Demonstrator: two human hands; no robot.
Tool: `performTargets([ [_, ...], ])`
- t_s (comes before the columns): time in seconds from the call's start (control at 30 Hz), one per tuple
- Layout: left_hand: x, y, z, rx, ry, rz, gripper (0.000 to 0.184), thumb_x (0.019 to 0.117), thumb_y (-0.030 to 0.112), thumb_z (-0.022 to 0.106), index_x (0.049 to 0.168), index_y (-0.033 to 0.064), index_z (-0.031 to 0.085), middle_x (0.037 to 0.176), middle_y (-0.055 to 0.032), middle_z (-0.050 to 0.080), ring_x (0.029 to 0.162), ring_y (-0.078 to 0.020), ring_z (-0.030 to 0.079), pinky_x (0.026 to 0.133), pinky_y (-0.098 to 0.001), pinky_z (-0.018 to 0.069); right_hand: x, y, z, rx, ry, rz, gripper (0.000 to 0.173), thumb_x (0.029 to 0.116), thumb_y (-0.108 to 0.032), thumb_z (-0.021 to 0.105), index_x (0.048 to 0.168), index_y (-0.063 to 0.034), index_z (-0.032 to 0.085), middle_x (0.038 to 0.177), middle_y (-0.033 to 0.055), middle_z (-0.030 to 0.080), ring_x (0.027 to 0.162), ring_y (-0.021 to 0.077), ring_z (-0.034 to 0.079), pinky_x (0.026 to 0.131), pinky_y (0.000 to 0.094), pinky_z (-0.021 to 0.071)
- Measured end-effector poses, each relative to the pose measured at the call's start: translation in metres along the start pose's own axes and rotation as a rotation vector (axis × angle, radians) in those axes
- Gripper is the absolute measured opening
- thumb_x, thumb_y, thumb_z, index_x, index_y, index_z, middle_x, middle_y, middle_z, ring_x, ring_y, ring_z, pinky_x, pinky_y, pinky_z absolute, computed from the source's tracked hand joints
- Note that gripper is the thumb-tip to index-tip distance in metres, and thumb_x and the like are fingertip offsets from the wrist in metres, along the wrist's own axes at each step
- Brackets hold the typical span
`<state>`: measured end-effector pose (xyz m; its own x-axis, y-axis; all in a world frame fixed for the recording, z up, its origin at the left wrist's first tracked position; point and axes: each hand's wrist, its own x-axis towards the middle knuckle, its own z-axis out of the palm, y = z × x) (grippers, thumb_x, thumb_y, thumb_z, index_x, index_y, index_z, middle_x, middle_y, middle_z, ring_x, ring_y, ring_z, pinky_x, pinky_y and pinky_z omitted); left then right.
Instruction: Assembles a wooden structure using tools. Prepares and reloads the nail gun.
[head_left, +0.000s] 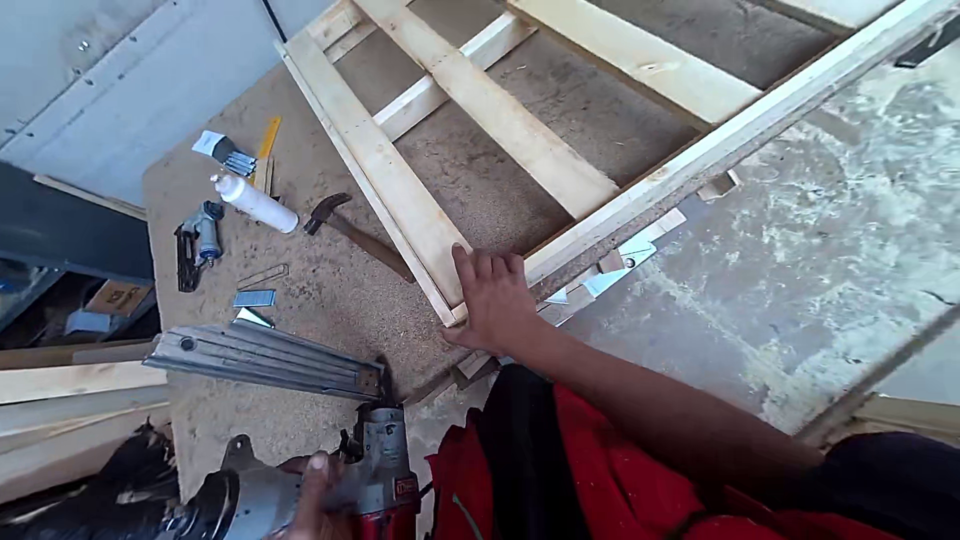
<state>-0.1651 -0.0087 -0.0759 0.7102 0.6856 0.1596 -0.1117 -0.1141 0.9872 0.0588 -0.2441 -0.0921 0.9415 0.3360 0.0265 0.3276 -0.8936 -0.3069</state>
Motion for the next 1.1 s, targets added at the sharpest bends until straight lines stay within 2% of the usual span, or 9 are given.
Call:
performTargets([
  [0.07,0.000,-0.010,-0.005,-0.051,0.021,-0.004,0.009,0.0926,0.013,0.062,0.085,0.0152,0.059,0.057,0.0033,0.056,0.051,-0.0098,0.058,0.054,-0.0255,0.0529,-0.003,0.001,0.001,-0.025,0.020,-0.001,0.134,0.0539,-0.084,0.070,0.158,-0.0084,0.033,0.129,0.0227,0.059,0.106,0.0378,0.062,0.097,0.0598,0.0419],
  [0.2,0.008,-0.039,-0.022,-0.136,-0.276,0.094,0.014,0.0953,0.032,0.068,0.085,0.0257,0.060,0.058,0.0105,0.053,0.053,-0.0035,0.056,0.058,-0.0207,0.0512,-0.035,0.033,-0.004,0.018,0.121,-0.038,0.119,0.0542,-0.078,0.075,0.146,-0.0066,0.047,0.124,0.0211,0.062,0.104,0.0374,0.064,0.093,0.0583,0.0453],
  [0.27,0.009,-0.048,-0.016,-0.228,-0.434,0.179,0.012,0.0964,0.038,0.068,0.092,0.0272,0.065,0.063,0.0097,0.058,0.061,-0.0063,0.063,0.073,-0.0264,0.0577,-0.068,0.068,-0.012,0.030,0.135,-0.067,0.117,0.0553,-0.075,0.077,0.145,-0.0061,0.048,0.131,0.0198,0.062,0.108,0.0361,0.065,0.098,0.0581,0.0455],
  [0.37,0.012,-0.043,0.014,-0.348,-0.593,0.284,0.009,0.0961,0.032,0.070,0.102,0.0260,0.068,0.074,0.0072,0.067,0.075,-0.0140,0.071,0.089,-0.0381,0.0600,-0.118,0.123,-0.034,0.015,0.106,-0.073,0.117,0.0563,-0.072,0.078,0.147,-0.0063,0.045,0.137,0.0148,0.062,0.116,0.0316,0.064,0.109,0.0565,0.0409],
  [0.43,0.017,-0.041,0.031,-0.309,-0.721,0.335,0.010,0.0969,0.028,0.070,0.106,0.0265,0.064,0.080,0.0079,0.069,0.086,-0.0164,0.073,0.098,-0.0425,0.0578,-0.143,0.151,-0.053,0.018,0.030,-0.045,0.124,0.0574,-0.075,0.077,0.152,-0.0061,0.038,0.141,0.0124,0.059,0.124,0.0305,0.061,0.118,0.0569,0.0327],
  [0.53,0.021,-0.051,0.053,-0.301,-0.934,0.334,0.011,0.0992,0.026,0.065,0.110,0.0247,0.064,0.085,0.0058,0.071,0.096,-0.0210,0.073,0.113,-0.0539,0.0475,-0.163,0.172,-0.069,0.049,-0.011,0.039,0.138,0.0553,-0.089,0.071,0.158,-0.0080,0.028,0.145,0.0090,0.057,0.136,0.0277,0.052,0.124,0.0535,0.0244],
  [0.7,0.007,-0.040,0.085,-0.244,-1.149,0.159,0.026,0.1027,0.036,0.058,0.119,0.0177,0.066,0.092,0.0026,0.072,0.091,-0.0160,0.072,0.111,-0.0513,0.0483,-0.167,0.176,-0.056,0.118,0.091,0.082,0.135,0.0545,-0.087,0.072,0.156,-0.0071,0.035,0.144,0.0088,0.059,0.140,0.0281,0.049,0.127,0.0523,0.0196],
  [0.93,-0.009,-0.016,0.106,-0.196,-1.110,0.156,0.028,0.1007,0.036,0.060,0.118,0.0152,0.065,0.088,0.0014,0.070,0.083,-0.0150,0.070,0.105,-0.0474,0.0507,-0.163,0.173,-0.047,0.128,0.163,0.084,0.126,0.0591,-0.078,0.075,0.155,-0.0052,0.037,0.136,0.0104,0.063,0.131,0.0283,0.056,0.126,0.0531,0.0193],
  [1.1,-0.013,-0.014,0.129,-0.237,-1.101,0.181,0.027,0.1002,0.036,0.059,0.114,0.0133,0.065,0.080,0.0001,0.066,0.075,-0.0156,0.068,0.100,-0.0473,0.0528,-0.164,0.171,-0.041,0.137,0.217,0.078,0.118,0.0574,-0.071,0.077,0.150,-0.0069,0.043,0.129,0.0103,0.065,0.122,0.0292,0.060,0.125,0.0555,0.0204],
])
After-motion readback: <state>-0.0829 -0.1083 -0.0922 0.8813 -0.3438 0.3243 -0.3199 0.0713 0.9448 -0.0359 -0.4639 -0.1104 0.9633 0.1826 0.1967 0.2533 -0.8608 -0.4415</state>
